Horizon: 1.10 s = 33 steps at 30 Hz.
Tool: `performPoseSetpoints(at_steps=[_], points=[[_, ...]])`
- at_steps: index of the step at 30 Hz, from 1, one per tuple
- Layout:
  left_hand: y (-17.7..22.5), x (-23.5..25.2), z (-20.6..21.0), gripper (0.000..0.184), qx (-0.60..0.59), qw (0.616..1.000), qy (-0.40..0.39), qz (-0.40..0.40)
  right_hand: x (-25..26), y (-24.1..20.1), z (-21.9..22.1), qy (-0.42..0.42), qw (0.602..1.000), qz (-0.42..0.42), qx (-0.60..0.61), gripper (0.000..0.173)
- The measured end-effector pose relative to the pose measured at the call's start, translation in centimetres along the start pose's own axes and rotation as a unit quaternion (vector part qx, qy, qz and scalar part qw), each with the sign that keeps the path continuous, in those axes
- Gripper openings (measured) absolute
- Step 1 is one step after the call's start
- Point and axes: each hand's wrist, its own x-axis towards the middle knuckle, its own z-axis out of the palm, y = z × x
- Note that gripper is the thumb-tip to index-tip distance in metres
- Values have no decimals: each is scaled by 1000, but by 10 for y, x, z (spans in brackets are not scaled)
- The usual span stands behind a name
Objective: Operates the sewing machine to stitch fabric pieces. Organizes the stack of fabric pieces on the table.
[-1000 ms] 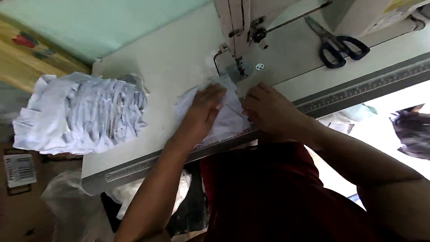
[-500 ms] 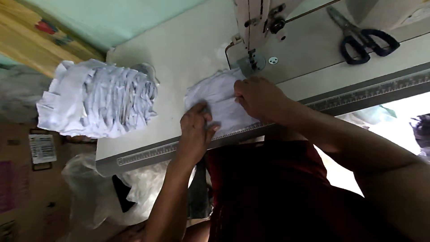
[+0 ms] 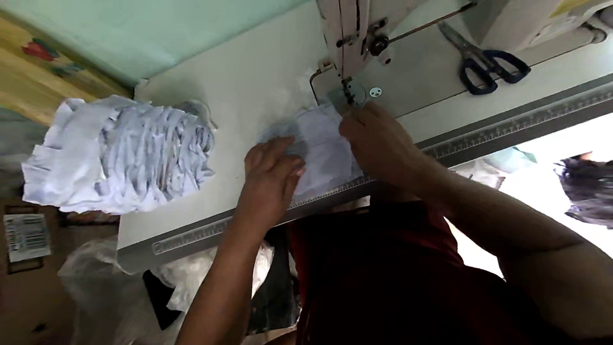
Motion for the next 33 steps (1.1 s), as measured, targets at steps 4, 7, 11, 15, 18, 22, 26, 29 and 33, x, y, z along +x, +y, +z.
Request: performPoseSetpoints(at_steps=[4,7,11,15,18,22,26,29,33], points=[[3,30,20,42,-14,995,-74,73,-34,-3,22,-12,996,-84,-38,32],[3,42,34,47,-4,991,-109,83,-40,11,20,-24,995,-84,-56,42],[1,67,40,49,5,990,-112,83,-26,33,9,-53,996,-63,-43,43],[-5,100,48,49,13,991,-112,69,-5,55,4,-64,995,-38,-61,42],[-6,116,50,49,11,991,-124,48,5,66,-1,-71,994,-29,-77,42],[-12,127,51,48,-10,992,-119,43,9,77,-2,-66,995,-20,-79,41],[-21,129,47,45,-54,992,-96,55,12,77,-3,-70,995,-6,-68,41],[-27,130,46,44,-55,991,-100,64,12,80,0,-64,996,-1,-59,42],[-30,132,42,46,-36,990,-104,86,10,75,-2,-49,997,9,-52,37]])
